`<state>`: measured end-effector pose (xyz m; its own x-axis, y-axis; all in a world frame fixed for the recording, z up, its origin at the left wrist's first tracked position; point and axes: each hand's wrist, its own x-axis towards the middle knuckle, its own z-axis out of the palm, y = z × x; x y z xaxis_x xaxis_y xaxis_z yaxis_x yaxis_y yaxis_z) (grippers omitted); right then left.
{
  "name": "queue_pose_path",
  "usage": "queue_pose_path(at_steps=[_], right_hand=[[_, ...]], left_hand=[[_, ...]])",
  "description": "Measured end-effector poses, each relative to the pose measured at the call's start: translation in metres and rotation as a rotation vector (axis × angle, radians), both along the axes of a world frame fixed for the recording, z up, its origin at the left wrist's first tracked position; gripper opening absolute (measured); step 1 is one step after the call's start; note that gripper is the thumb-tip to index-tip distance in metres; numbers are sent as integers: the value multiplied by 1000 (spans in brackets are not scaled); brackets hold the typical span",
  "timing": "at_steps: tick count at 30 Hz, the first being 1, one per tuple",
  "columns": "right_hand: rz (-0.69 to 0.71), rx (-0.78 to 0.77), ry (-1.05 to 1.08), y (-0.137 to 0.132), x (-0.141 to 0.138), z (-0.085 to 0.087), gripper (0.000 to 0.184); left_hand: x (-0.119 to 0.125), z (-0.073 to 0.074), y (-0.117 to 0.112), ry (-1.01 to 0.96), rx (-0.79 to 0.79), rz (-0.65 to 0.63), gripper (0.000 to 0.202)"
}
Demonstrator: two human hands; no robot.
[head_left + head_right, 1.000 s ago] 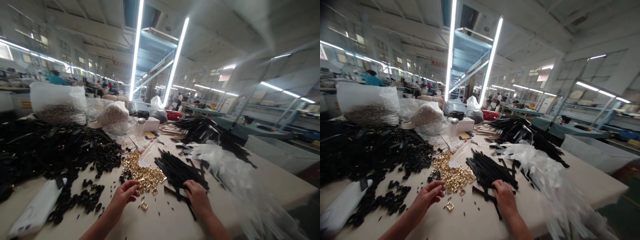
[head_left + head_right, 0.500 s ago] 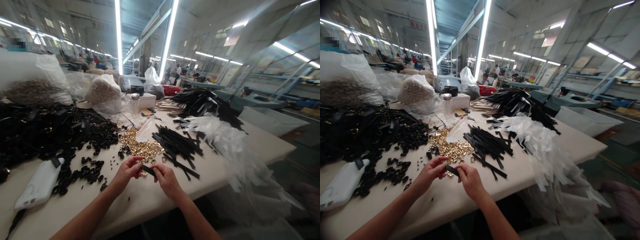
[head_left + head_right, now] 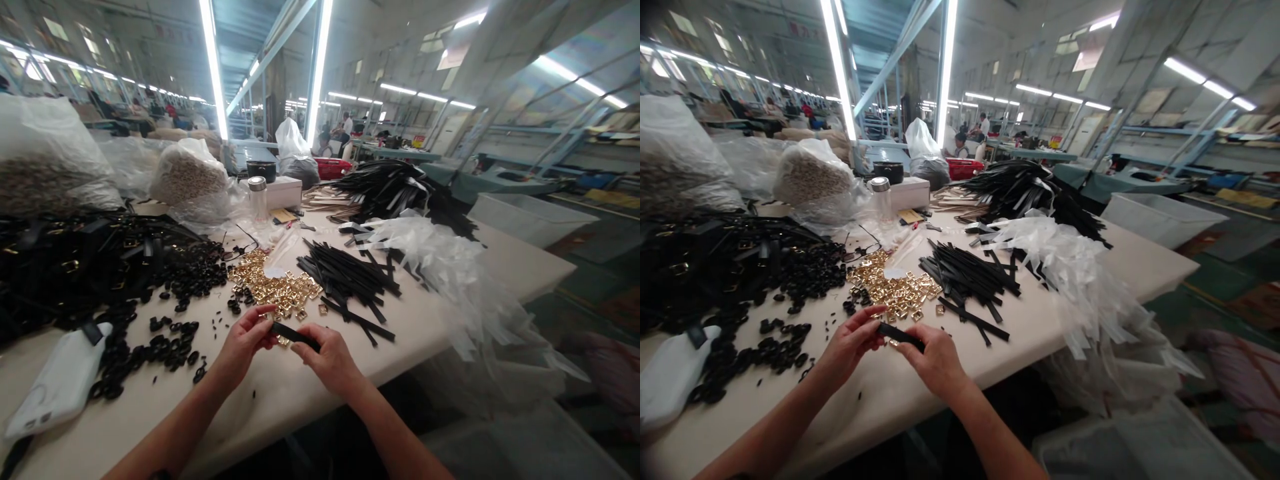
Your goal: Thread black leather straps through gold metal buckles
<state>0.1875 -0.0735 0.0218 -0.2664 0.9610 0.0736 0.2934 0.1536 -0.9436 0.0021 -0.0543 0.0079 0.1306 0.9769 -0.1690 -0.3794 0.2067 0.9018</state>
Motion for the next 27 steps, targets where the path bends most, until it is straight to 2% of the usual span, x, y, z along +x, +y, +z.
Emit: queue_pose_path(at_steps=[3, 5, 7, 10, 12, 14, 16, 19, 20, 21, 22, 24, 25, 27], right_hand=[[81, -313, 446, 3, -1, 4, 20], [10, -344, 779, 7, -5, 8, 20], [-95, -302, 1006, 13, -10, 9, 21], [-220, -279, 1131, 21, -16, 5, 24], [-262, -281, 1128, 26, -14, -1, 24], [-301, -248, 1051, 31, -6, -7, 26], [-411, -116, 874, 36, 10, -10, 32], [-642, 319, 397, 36, 34, -2, 49], [-618, 466, 188, 33, 39, 2, 52], [-511, 572, -6, 28, 41, 6, 51], [-343, 638, -170, 23, 41, 9, 47], [-19, 658, -361, 10, 33, 10, 34], [57, 633, -388, 4, 27, 8, 29], [65, 544, -355, -5, 15, 1, 23]], left_hand=[[1, 4, -3, -28, 75, -10, 42], [2, 6, -6, 13, 136, -80, 39], [5, 7, -9, 91, 175, -217, 40], [10, 5, -12, 188, 154, -419, 36], [12, 2, -12, 224, 106, -458, 30], [13, 0, -11, 234, 60, -417, 29], [11, -1, -9, 218, 18, -335, 26], [8, -1, -7, 178, -61, -237, 25], [7, -2, -6, 166, -82, -235, 27], [6, -2, -6, 157, -92, -247, 29], [5, -3, -6, 150, -90, -265, 33], [4, -4, -5, 137, -59, -297, 40], [4, -5, -5, 132, -41, -306, 44], [4, -6, -6, 122, -19, -312, 50]])
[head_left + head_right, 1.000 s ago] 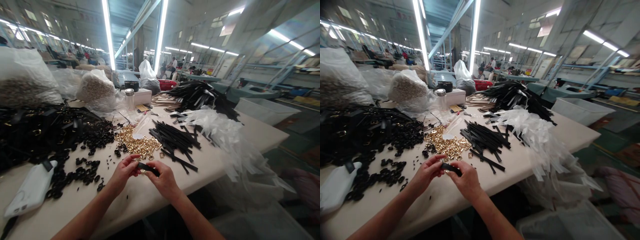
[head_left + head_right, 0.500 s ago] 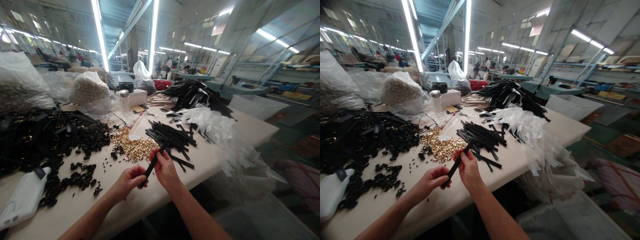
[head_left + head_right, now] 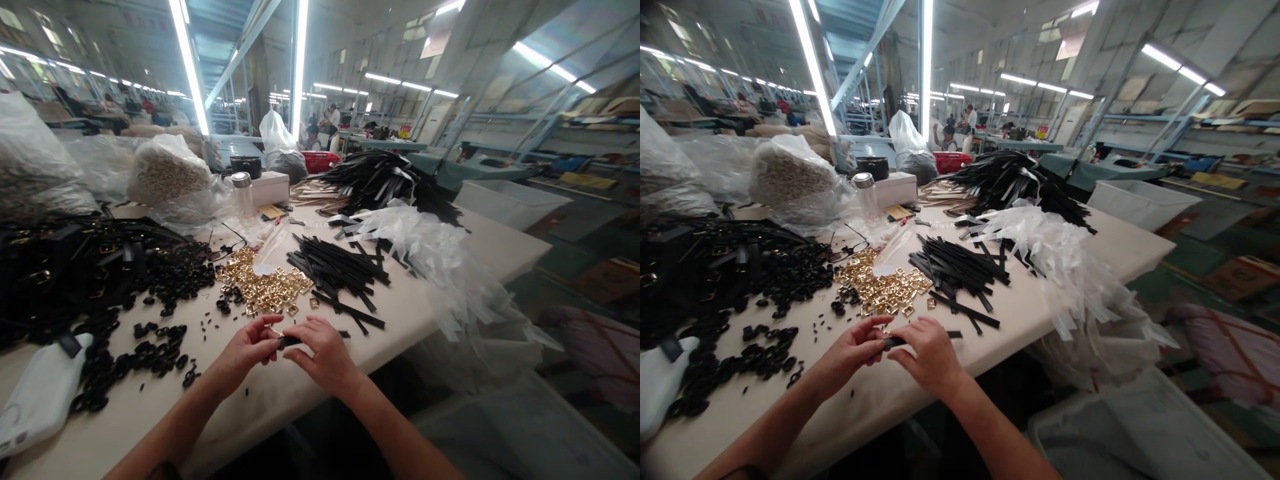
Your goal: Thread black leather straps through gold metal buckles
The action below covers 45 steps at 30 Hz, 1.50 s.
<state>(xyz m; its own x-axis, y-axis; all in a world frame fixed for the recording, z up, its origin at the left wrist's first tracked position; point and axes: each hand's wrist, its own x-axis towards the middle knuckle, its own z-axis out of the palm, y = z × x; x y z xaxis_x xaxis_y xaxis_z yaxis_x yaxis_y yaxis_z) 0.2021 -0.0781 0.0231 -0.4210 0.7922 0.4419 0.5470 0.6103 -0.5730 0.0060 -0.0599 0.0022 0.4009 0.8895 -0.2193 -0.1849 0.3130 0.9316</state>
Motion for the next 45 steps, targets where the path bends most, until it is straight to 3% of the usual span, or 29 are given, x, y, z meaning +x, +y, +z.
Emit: queue_pose_path(at_steps=[7, 13, 18, 22, 29, 32, 35, 37, 45], right_hand=[[-80, -167, 177, -5, -12, -15, 16], [-167, -129, 84, -6, -10, -16, 4], [-173, -95, 57, -8, -5, -17, 9], [-163, -71, 17, -10, 0, -16, 10], [-154, -118, -6, -13, 5, -21, 6], [-144, -159, -2, -13, 8, -21, 5], [-128, -176, -17, -11, 10, -22, 5], [-130, -175, -28, -10, 11, -24, 5], [-128, -141, -93, -10, 11, -28, 6]], left_hand=[[2, 2, -1, 7, -1, 6, 63], [-1, 5, -2, 17, 11, -5, 58], [-1, 0, -1, 91, 69, -69, 38], [1, -5, -2, 185, 127, -78, 35], [2, 3, -4, 530, 471, -83, 11], [3, 2, -5, 668, 607, -84, 15], [4, -4, -5, 645, 634, -41, 10], [5, -10, -4, 608, 631, -23, 19], [2, -14, -3, 710, 820, -99, 10]])
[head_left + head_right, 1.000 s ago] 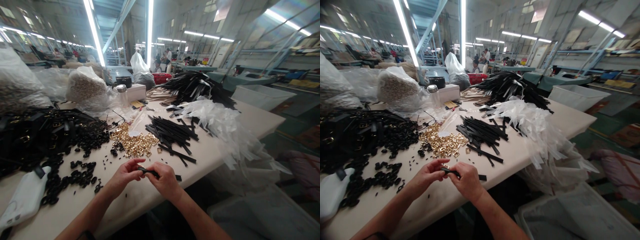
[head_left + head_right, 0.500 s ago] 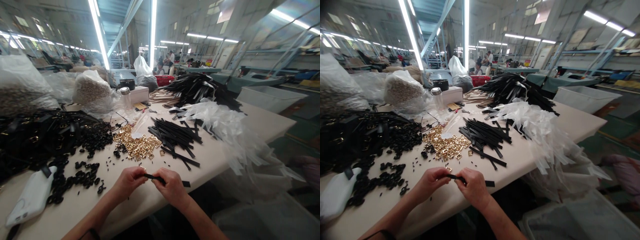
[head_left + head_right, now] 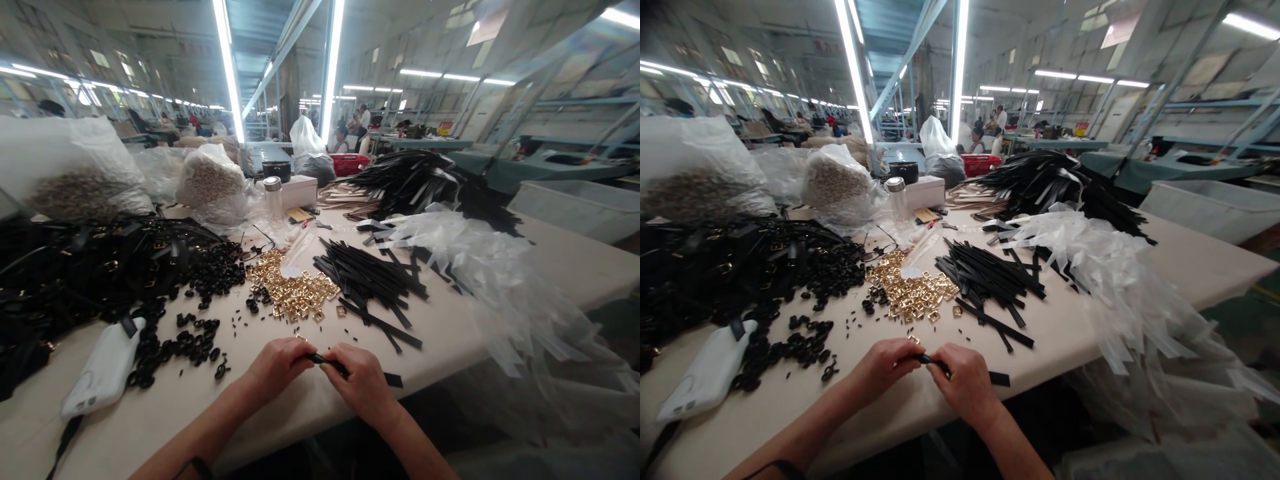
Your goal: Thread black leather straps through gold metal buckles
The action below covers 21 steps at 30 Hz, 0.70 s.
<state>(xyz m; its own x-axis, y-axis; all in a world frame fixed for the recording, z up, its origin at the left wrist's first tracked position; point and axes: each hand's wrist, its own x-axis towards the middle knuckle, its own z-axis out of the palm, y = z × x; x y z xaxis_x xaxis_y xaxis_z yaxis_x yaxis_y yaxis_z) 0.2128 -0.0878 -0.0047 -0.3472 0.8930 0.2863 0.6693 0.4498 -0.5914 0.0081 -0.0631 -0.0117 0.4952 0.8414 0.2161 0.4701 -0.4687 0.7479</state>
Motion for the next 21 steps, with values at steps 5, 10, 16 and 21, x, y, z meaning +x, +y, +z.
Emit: queue_pose_path(at_steps=[5, 10, 16, 21], right_hand=[[12, 0, 27, 3, -4, 1, 9], [48, -2, 33, 6, -10, -1, 9], [43, -25, 37, 9, -11, -8, 5], [23, -38, 32, 9, -12, -10, 5]], left_hand=[[0, 2, 1, 34, 38, 19, 12], [-2, -2, 1, 56, 58, 71, 11], [1, -1, 2, 74, -34, 50, 10], [-31, 24, 16, -63, -124, 257, 15]])
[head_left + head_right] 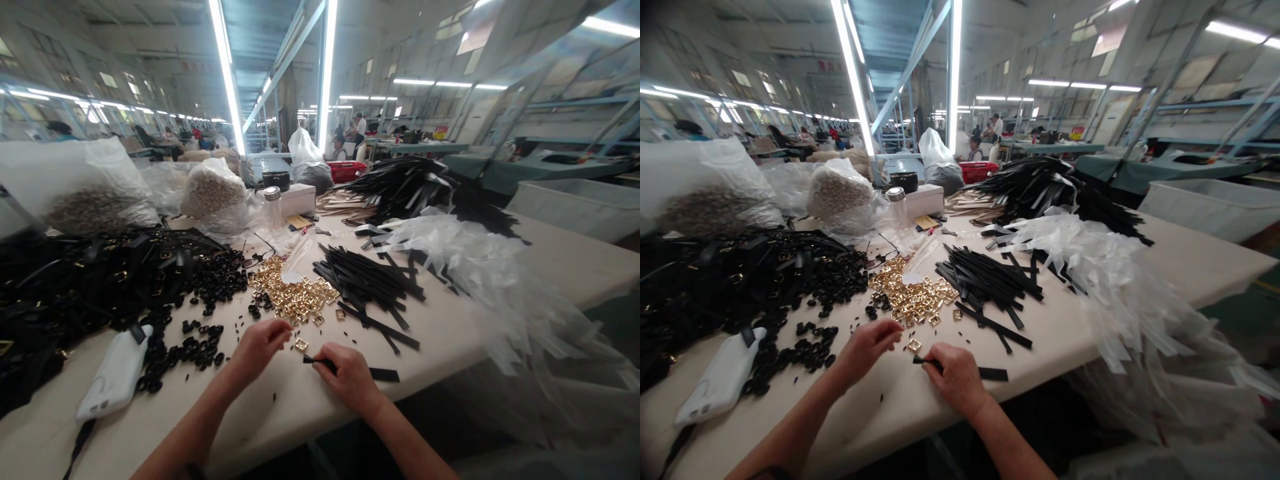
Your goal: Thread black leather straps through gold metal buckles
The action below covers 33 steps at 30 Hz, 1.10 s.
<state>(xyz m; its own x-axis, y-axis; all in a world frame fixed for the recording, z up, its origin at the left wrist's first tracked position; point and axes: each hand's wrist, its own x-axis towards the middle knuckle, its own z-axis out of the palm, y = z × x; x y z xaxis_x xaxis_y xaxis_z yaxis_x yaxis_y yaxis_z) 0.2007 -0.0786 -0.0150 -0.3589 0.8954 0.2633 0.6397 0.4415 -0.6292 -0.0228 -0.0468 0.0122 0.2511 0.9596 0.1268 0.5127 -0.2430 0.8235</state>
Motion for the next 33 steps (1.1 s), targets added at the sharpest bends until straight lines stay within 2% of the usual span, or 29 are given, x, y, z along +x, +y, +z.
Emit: queue_pose_path(at_steps=[3, 6, 8, 12, 15, 18, 23, 27, 29, 33], right_hand=[[0, -3, -8, 0, 0, 0, 5], [-9, -2, -12, 0, 0, 0, 5], [-18, 3, -18, -1, 0, 0, 5], [-24, 3, -23, -2, 0, 0, 5], [-21, 2, -22, -2, 0, -1, 4], [-24, -1, -20, -2, 0, -3, 4], [-25, 9, -6, -1, 0, -4, 6], [-34, 25, 15, -1, -1, -5, 7], [-46, 28, 51, -1, -1, -5, 7], [-114, 46, 183, -1, 2, -4, 3]], left_hand=[[-38, 21, 17, 156, 120, 188, 15], [-67, 29, 35, 433, 200, 288, 17], [-74, 24, 45, 539, 188, 244, 20], [-69, 2, 59, 616, 170, 52, 24], [-68, -8, 64, 633, 147, 65, 21], [-74, -9, 66, 621, 121, 82, 17], [-86, -12, 63, 478, 39, 90, 13], [-80, -9, 57, 308, 43, 167, 4], [-66, -4, 51, 73, -21, 192, 11], [-16, 2, 28, -548, -321, 149, 30]])
